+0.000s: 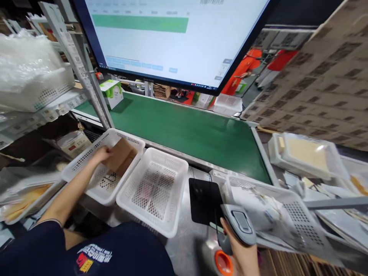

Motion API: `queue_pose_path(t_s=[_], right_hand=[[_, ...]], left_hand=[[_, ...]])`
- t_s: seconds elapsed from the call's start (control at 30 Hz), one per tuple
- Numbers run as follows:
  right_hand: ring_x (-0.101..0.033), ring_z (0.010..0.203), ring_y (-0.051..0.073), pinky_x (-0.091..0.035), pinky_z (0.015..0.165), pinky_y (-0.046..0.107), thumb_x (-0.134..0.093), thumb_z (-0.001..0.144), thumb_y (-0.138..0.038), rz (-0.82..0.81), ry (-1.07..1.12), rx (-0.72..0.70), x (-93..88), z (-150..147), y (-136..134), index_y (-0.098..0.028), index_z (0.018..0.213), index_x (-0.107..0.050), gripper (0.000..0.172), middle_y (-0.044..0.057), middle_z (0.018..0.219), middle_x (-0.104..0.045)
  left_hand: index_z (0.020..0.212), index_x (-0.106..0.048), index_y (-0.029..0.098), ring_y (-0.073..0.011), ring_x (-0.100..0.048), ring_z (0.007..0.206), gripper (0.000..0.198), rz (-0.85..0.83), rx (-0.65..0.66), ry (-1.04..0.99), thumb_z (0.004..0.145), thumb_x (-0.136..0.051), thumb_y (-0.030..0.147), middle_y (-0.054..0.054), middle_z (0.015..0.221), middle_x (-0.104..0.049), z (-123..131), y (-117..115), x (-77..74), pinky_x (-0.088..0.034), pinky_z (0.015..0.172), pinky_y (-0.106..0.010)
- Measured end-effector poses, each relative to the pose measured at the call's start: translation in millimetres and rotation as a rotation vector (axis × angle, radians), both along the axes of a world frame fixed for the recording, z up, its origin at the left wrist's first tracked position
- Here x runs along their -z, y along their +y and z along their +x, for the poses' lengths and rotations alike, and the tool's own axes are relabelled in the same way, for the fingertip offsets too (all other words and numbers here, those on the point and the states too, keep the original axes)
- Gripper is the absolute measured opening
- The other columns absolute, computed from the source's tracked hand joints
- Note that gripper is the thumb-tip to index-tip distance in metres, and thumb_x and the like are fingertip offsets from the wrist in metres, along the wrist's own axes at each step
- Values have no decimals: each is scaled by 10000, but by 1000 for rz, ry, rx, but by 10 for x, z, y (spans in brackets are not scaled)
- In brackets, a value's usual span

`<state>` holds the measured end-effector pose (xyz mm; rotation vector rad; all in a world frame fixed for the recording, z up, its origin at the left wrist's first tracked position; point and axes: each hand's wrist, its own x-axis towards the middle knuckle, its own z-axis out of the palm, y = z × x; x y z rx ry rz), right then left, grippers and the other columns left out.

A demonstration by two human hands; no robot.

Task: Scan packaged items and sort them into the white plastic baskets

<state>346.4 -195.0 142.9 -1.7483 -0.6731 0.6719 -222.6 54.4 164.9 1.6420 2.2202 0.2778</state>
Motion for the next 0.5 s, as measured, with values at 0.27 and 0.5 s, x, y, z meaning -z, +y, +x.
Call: queue_pose_path(t_s=[0.27,0.5], right_hand=[[-543,560,179,-477,463,302,-1011,398,-503,2,49,38,-66,-34,-4,-202,705,-658,556,27,629,-624],[-732,817,280,-650,733,386,-1026,399,-489,-60,-13,-51,216,-29,-59,-190,884,-782,620,85,902,-789]], left_hand=[[1055,-708,144,-212,-710,925,252,387,113,-264,938,-739,364,-69,1060,-767,302,-101,-643,-551,893,-321],[1384,-639,72,-344,-678,1300,434,38,-29,-172,1061,-653,360,-266,1482,-622,505,208,121,-560,1038,-407]])
